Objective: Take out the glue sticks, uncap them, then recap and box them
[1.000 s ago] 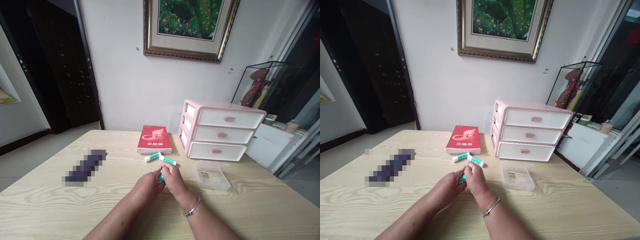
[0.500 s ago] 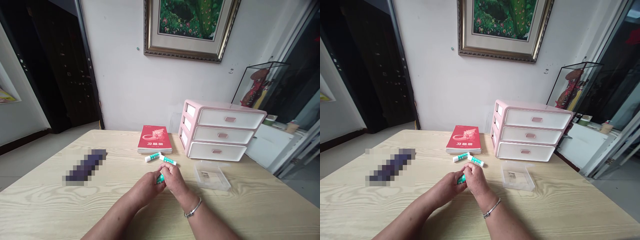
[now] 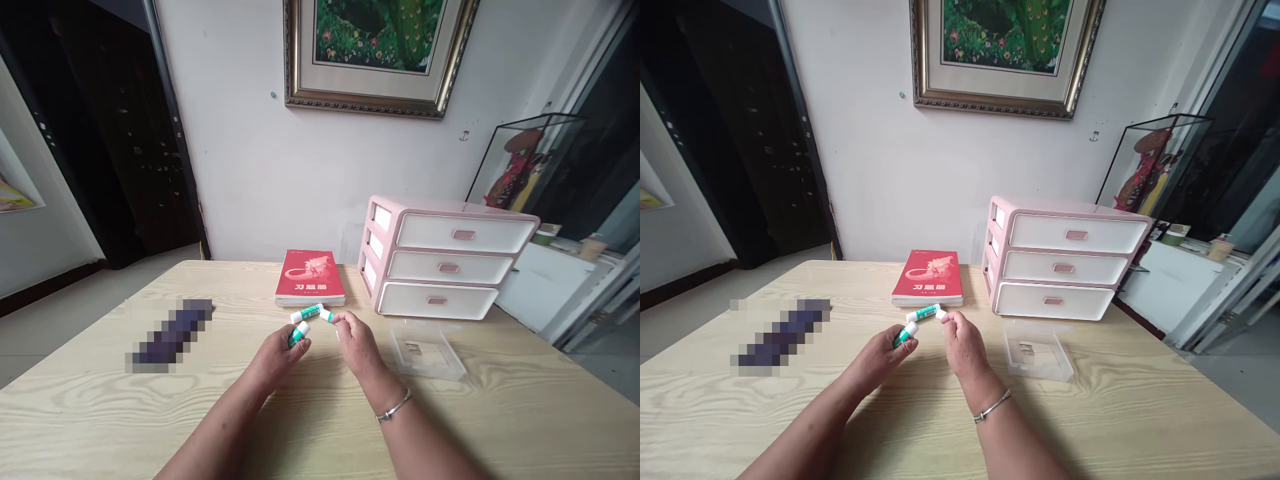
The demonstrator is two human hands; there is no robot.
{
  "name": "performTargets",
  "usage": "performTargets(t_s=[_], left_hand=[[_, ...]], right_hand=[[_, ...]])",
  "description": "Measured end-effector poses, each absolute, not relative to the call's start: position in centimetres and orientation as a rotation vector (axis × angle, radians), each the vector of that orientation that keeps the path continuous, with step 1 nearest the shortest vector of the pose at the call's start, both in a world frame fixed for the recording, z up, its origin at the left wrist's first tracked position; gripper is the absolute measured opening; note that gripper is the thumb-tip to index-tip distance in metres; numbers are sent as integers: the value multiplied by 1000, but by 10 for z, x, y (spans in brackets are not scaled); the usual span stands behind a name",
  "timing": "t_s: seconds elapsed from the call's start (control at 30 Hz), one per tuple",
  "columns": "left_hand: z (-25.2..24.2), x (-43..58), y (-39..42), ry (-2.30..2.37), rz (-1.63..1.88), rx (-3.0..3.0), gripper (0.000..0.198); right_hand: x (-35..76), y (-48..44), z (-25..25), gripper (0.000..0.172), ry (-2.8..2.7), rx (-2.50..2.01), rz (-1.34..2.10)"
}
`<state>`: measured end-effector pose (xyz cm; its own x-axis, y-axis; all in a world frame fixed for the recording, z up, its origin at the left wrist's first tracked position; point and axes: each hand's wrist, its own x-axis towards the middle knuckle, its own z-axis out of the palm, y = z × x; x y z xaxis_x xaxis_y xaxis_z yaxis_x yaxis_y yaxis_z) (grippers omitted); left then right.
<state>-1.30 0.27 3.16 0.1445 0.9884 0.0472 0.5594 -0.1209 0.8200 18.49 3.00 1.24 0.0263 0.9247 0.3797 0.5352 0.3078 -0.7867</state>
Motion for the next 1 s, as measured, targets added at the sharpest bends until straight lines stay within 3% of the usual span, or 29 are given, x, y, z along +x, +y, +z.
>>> performTargets(t_s=[0.2, 0.43, 0.87, 1.0], left_hand=[[21, -25, 20, 1782, 815, 1825, 14], [8, -38, 45, 1964, 821, 1879, 31], [3, -17, 63, 1575, 822, 2055, 34], [-1, -20, 69, 1694, 816, 2123, 43]], right_hand=[[181, 24, 13, 25, -1966, -1482, 363], [180, 22, 12, 20, -2073, -1597, 358], [185, 28, 4, 20, -2097, -1606, 317], [184, 27, 7, 20, -2107, -1640, 336]])
